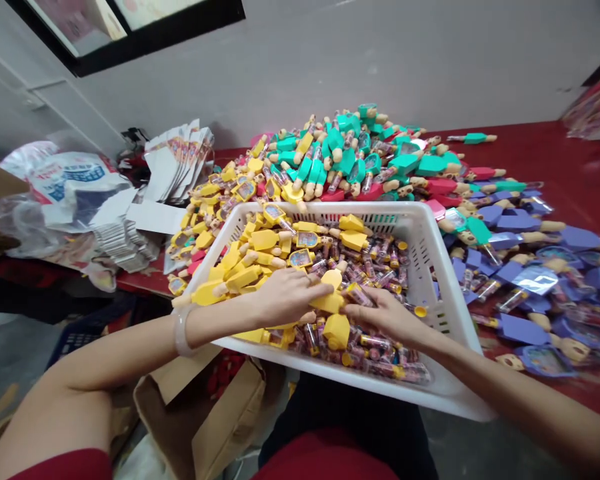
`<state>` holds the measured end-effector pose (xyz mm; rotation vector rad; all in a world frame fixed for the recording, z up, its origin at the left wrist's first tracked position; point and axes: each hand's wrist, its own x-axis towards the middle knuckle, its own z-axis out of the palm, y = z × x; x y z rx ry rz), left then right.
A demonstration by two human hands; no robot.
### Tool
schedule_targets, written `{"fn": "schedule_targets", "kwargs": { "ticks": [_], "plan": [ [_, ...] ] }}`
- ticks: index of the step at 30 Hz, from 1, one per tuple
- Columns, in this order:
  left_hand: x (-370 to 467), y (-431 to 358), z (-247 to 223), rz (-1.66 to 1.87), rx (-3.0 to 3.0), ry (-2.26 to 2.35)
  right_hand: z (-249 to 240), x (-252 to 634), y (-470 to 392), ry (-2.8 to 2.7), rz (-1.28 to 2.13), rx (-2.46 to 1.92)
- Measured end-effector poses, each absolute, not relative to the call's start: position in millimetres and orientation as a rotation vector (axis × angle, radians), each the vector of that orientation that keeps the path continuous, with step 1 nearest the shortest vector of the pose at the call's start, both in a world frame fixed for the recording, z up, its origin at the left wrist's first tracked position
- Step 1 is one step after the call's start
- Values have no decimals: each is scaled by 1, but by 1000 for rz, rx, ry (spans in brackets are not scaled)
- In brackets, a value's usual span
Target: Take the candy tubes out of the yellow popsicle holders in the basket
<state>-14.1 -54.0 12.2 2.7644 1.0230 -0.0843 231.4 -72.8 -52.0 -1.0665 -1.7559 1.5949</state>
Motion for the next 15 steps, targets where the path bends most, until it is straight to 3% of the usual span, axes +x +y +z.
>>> {"fn": "schedule_targets", "kwargs": {
  "ticks": [3, 8, 10, 15],
  "plan": [
    [-14, -57, 12, -156, 2284, 1116, -49, 230, -72, -1978, 1076, -1056],
    [-9, -66, -3, -45, 2750, 1196, -49, 227, -63, -1728, 1536, -1164],
    [-12, -46, 0, -48, 2890, 1242, -50, 228, -51, -1583, 1494, -1232],
    [-52, 81, 56, 192, 2551, 2220, -56, 238, -26, -1516, 873, -1271]
  ]
}}
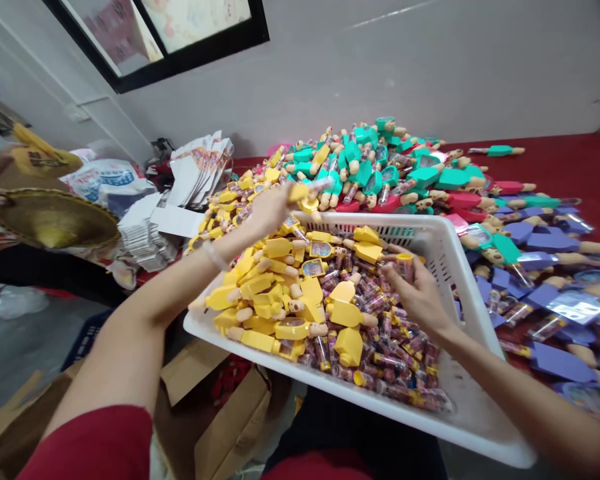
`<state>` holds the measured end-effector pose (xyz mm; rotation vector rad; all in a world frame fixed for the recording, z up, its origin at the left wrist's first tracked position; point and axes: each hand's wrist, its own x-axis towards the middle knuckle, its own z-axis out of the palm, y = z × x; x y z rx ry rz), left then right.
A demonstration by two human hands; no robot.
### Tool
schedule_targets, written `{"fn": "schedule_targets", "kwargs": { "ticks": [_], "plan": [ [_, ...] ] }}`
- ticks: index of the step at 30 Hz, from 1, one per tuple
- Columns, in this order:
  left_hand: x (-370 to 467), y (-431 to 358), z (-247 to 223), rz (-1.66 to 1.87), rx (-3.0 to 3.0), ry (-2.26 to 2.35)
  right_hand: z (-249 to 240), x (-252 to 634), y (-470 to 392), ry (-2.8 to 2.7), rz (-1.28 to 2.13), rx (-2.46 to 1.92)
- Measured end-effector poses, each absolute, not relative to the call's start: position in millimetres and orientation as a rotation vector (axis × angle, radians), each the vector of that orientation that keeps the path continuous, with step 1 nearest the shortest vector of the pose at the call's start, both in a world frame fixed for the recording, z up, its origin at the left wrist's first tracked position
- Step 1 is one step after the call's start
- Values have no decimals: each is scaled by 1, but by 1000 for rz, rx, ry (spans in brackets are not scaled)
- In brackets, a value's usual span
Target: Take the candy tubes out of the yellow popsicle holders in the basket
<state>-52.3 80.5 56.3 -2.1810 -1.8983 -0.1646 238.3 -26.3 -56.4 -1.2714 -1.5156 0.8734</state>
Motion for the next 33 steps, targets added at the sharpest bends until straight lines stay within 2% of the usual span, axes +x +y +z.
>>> {"fn": "schedule_targets", "kwargs": {
  "ticks": [2, 4, 6, 8, 11, 14, 19, 22, 28, 33],
  "plan": [
    [-68, 125, 75, -146, -1996, -2013, -59, 239, -27, -1623, 867, -1308],
    [-74, 148, 74, 112, -2123, -2049, -61, 238, -32, -1778, 842, -1313],
    [-73, 148, 52, 371, -2323, -1962, -63, 235, -38, -1917, 767, -1274],
    [-70, 136, 21, 458, -2429, -1857, -64, 234, -41, -2007, 717, -1222],
    [-78, 119, -9, 379, -2508, -1651, -66, 232, -43, -2067, 705, -1183],
    [-98, 127, 6, 242, -2497, -1495, -65, 231, -44, -2096, 746, -1159],
    [-101, 176, 79, -329, -2012, -1984, -67, 227, -41, -2160, 757, -1205],
    [-66, 188, 89, -353, -2035, -2159, -70, 231, -38, -2187, 700, -1269],
    [3, 133, 17, 53, -2483, -1947, -67, 236, -34, -2154, 619, -1293],
    [20, 100, -47, 127, -2697, -1672, -71, 232, -34, -2211, 609, -1273]
  ]
}}
